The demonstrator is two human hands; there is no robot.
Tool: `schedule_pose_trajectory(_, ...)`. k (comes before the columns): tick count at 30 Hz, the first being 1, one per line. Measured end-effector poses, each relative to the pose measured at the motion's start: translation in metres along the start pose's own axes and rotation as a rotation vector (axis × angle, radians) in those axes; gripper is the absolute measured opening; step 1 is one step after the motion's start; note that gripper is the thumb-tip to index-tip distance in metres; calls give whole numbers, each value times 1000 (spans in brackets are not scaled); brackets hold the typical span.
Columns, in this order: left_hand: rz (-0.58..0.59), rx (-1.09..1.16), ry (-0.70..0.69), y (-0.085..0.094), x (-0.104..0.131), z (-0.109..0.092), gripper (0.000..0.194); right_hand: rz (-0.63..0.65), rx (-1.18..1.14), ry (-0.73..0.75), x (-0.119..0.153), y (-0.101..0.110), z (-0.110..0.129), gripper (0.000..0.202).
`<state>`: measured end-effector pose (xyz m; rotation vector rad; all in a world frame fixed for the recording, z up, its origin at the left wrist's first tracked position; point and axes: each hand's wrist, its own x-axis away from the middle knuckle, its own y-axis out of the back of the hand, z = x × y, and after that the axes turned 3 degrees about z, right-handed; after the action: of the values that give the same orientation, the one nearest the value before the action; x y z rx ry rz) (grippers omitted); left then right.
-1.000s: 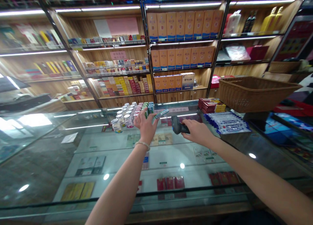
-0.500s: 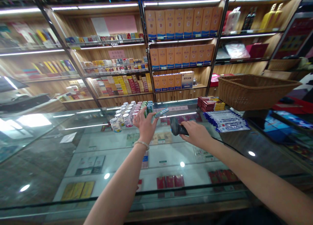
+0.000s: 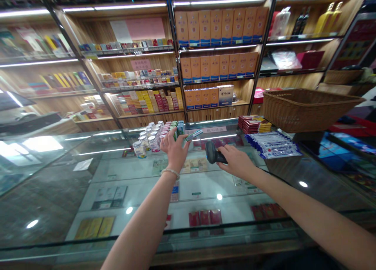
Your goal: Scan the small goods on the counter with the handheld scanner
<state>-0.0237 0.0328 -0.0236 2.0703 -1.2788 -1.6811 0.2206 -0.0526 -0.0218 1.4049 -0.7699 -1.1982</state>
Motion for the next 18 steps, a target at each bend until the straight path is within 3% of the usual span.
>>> schedule_pose_trajectory(7,4,12,3,1,0,-1,20,-63,32,47,-3,-4,-3,30)
schedule_pose_trajectory(10,-8,19,4,3,1,-3,19,-68,21,54,-3,-6,-6,40)
schedule_pose_trajectory(13,-22,29,5,4,1,-4,18,-92,-46,5,-8,-5,-10,54)
schedule_pose_trajectory(18,-44,39,-20,5,1,-5,19,-191,-187,-130,-41,5,-12,46)
